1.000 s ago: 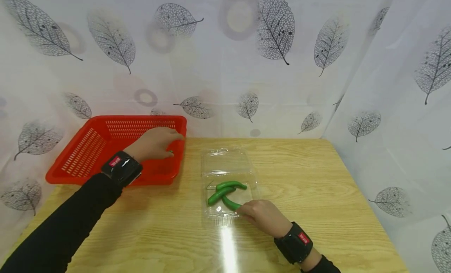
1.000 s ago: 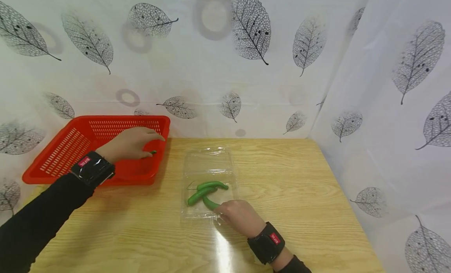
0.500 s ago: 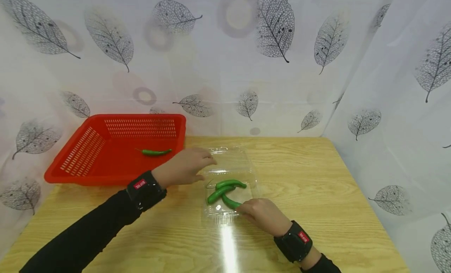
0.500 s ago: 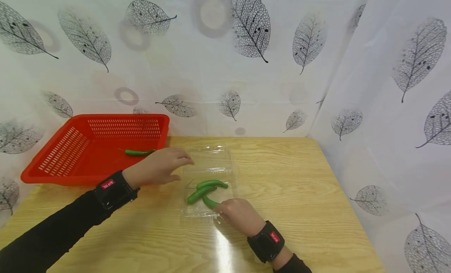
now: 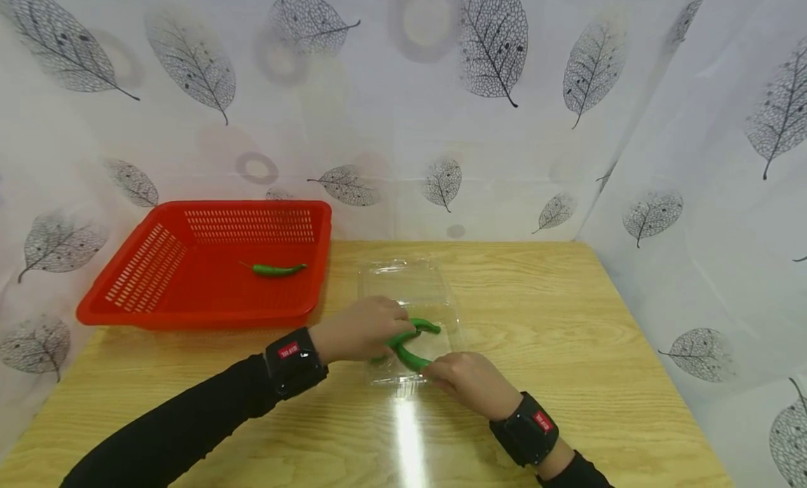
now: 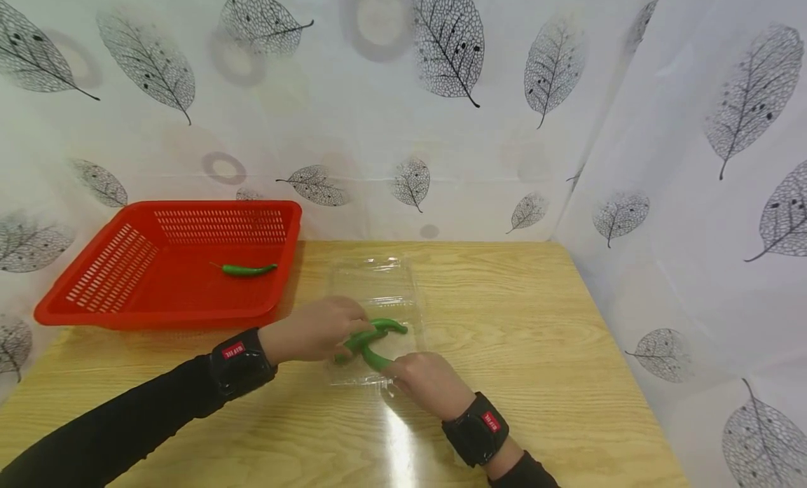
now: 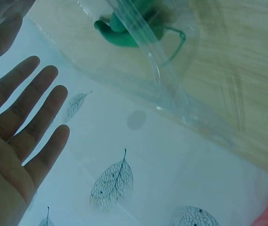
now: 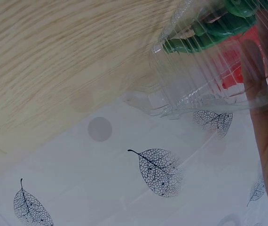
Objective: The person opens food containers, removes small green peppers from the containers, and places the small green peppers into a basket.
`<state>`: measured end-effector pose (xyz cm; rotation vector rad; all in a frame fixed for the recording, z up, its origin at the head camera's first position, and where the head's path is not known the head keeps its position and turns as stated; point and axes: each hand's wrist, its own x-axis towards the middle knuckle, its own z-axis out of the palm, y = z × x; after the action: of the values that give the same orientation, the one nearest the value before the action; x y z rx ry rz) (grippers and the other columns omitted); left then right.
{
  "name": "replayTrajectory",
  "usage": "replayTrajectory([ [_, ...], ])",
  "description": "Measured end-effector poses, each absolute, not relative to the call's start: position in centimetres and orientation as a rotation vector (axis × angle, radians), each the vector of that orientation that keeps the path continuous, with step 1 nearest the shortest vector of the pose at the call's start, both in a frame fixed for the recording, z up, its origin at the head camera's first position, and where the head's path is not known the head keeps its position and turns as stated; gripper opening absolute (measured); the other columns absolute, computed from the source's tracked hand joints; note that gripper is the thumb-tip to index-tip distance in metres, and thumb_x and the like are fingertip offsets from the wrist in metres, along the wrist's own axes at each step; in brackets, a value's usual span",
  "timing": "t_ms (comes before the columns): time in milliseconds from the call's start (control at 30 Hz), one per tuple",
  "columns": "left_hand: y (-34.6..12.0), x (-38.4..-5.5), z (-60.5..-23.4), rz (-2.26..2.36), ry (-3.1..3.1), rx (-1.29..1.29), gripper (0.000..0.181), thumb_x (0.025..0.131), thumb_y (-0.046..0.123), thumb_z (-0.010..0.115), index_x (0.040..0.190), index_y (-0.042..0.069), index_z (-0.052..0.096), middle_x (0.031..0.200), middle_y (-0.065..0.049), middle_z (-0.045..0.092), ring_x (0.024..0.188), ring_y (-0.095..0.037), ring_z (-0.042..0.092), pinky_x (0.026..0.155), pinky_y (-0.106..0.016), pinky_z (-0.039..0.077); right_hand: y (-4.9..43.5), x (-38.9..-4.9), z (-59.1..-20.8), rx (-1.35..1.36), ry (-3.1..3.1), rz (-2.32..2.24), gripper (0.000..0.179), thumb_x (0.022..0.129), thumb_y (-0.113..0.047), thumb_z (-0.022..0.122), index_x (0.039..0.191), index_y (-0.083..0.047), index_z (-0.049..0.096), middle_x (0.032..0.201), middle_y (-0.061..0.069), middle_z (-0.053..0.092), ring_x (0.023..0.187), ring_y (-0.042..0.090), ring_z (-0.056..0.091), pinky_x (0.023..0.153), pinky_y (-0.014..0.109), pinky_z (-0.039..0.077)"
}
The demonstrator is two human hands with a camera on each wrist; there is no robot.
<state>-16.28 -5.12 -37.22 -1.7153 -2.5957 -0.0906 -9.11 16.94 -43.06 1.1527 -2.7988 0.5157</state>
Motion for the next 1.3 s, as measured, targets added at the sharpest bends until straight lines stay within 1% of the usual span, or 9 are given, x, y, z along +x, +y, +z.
replayTrajectory([
  [100,-4.6,-16.2,-38.0,-0.074,-2.589,-1.737,0.033,0.074,0.024,0.077,0.105,0.018,0.068,0.098,0.004,0.069,0.096,-0.014,0.061,0.090,-0.029,0.049,17.0,-9.1,-43.0,1.151,-2.800,0.520,0.013,0.081,-0.012,0.070,0.093,-0.014,0.074,0.081,-0.006,0.072,0.073,0.002,0.065,0.062,0.016,0.050],
  [233,-4.0,-16.2,-39.1,-0.033,-2.581,-1.760,0.035,0.077,0.032,0.075,0.107,0.017,0.069,0.100,0.005,0.069,0.097,-0.013,0.061,0.087,-0.027,0.050,17.0,-9.1,-43.0,1.150,-2.797,0.524,0.014,0.081,-0.010,0.070,0.094,-0.014,0.074,0.081,-0.005,0.072,0.073,0.002,0.065,0.062,0.016,0.050],
  [367,-3.5,-16.2,-40.1,0.019,-2.547,-1.781,0.034,0.076,0.037,0.074,0.104,0.018,0.070,0.097,0.006,0.070,0.090,-0.010,0.063,0.080,-0.023,0.051,17.0,-9.1,-43.1,1.157,-2.790,0.527,0.015,0.081,-0.010,0.070,0.095,-0.014,0.074,0.081,-0.005,0.072,0.073,0.002,0.065,0.062,0.016,0.050],
  [467,-3.2,-16.1,-40.5,0.043,-2.541,-1.791,0.031,0.076,0.035,0.075,0.102,0.018,0.071,0.095,0.007,0.070,0.087,-0.009,0.063,0.078,-0.022,0.051,17.1,-9.2,-43.2,1.178,-2.764,0.538,0.015,0.081,-0.009,0.070,0.095,-0.013,0.074,0.080,-0.005,0.072,0.072,0.001,0.064,0.062,0.015,0.049],
  [667,-2.8,-16.0,-41.0,0.043,-2.605,-1.818,0.023,0.081,0.032,0.072,0.100,0.019,0.070,0.094,0.008,0.068,0.087,-0.007,0.063,0.079,-0.023,0.050,17.6,-9.3,-42.9,1.217,-2.677,0.535,0.025,0.073,-0.008,0.077,0.098,-0.011,0.072,0.085,-0.003,0.073,0.075,0.006,0.066,0.066,0.017,0.052],
  [833,-2.3,-16.3,-42.1,0.090,-2.646,-1.836,0.026,0.085,0.032,0.065,0.109,0.021,0.066,0.101,0.008,0.067,0.093,-0.008,0.061,0.081,-0.024,0.050,18.4,-9.3,-42.5,1.196,-2.679,0.522,0.034,0.067,-0.008,0.081,0.099,-0.010,0.070,0.090,-0.001,0.072,0.081,0.010,0.067,0.073,0.023,0.054],
  [1033,-1.7,-16.9,-42.9,0.108,-2.640,-1.880,0.035,0.087,0.032,0.063,0.118,0.019,0.061,0.110,0.006,0.065,0.104,-0.011,0.059,0.091,-0.027,0.048,19.4,-9.4,-42.3,1.164,-2.659,0.484,0.031,0.066,-0.011,0.082,0.095,-0.010,0.071,0.088,-0.003,0.071,0.082,0.010,0.065,0.076,0.027,0.054],
  [1200,-1.2,-17.0,-42.5,0.082,-2.657,-1.900,0.035,0.084,0.029,0.067,0.117,0.018,0.061,0.110,0.005,0.065,0.107,-0.012,0.059,0.091,-0.028,0.048,19.8,-9.3,-42.2,1.156,-2.675,0.471,0.026,0.067,-0.011,0.082,0.091,-0.011,0.072,0.087,-0.004,0.070,0.082,0.009,0.065,0.077,0.027,0.053],
  [1300,-1.0,-17.0,-42.4,0.074,-2.642,-1.924,0.035,0.082,0.026,0.069,0.115,0.018,0.062,0.108,0.004,0.065,0.104,-0.012,0.059,0.089,-0.028,0.049,19.8,-9.2,-42.2,1.160,-2.681,0.489,0.024,0.067,-0.010,0.081,0.089,-0.012,0.072,0.085,-0.004,0.071,0.080,0.008,0.065,0.078,0.027,0.053],
])
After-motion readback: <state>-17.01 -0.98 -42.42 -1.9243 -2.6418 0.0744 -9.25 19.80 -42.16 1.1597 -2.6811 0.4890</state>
